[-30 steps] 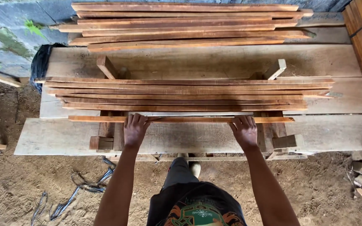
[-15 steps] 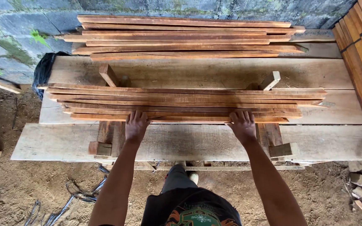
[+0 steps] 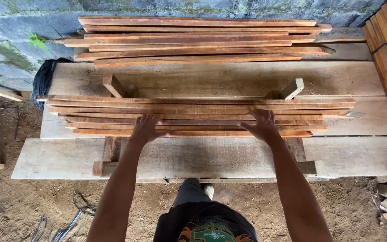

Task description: Sorting and arranging thin wooden planks on a wooden stand in a workshop environment.

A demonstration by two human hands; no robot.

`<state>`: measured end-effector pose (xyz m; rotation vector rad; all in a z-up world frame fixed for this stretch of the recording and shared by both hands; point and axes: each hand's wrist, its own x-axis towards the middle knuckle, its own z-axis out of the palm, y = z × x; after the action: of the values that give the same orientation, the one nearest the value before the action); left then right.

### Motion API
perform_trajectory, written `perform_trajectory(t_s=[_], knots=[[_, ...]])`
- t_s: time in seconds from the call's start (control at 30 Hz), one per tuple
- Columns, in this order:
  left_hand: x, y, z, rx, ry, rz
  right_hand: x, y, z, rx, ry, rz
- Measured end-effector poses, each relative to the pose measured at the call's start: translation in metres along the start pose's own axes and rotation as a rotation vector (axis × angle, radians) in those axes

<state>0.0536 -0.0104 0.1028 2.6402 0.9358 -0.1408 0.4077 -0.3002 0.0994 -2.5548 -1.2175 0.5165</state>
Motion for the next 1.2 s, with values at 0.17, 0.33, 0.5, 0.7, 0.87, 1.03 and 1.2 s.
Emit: perform_trajectory(t_s=[0.17, 0.33, 0.5, 0.7, 0.87, 1.03, 1.2], knots=[[0.066, -0.006, 0.002, -0.186, 0.122, 0.036, 0.067, 0.006, 0.017, -0.087, 0.077, -0.077], [0.147, -0.045, 0.033, -0.138, 0.01, -0.048, 0.133, -0.002, 0.007, -0.089, -0.018, -0.068], [0.189, -0.06, 0.019, -0.076, 0.004, -0.047, 0.198, 0.015, 0.014, -0.153, -0.109, -0.083], [0.261, -0.096, 0.036, -0.019, -0.026, -0.076, 0.257, 0.015, 0.013, -0.128, -0.141, -0.053], [0.308, -0.105, 0.025, 0.005, 0.034, -0.04, 0.317, 0.006, 0.034, -0.09, -0.11, -0.03], [0.347, -0.103, 0.028, 0.059, 0.109, 0.013, 0.348, -0.007, 0.04, -0.108, 0.002, -0.074], [0.374, -0.108, 0.072, 0.214, 0.293, -0.028, 0.369, 0.005, 0.061, -0.262, 0.157, -0.086]])
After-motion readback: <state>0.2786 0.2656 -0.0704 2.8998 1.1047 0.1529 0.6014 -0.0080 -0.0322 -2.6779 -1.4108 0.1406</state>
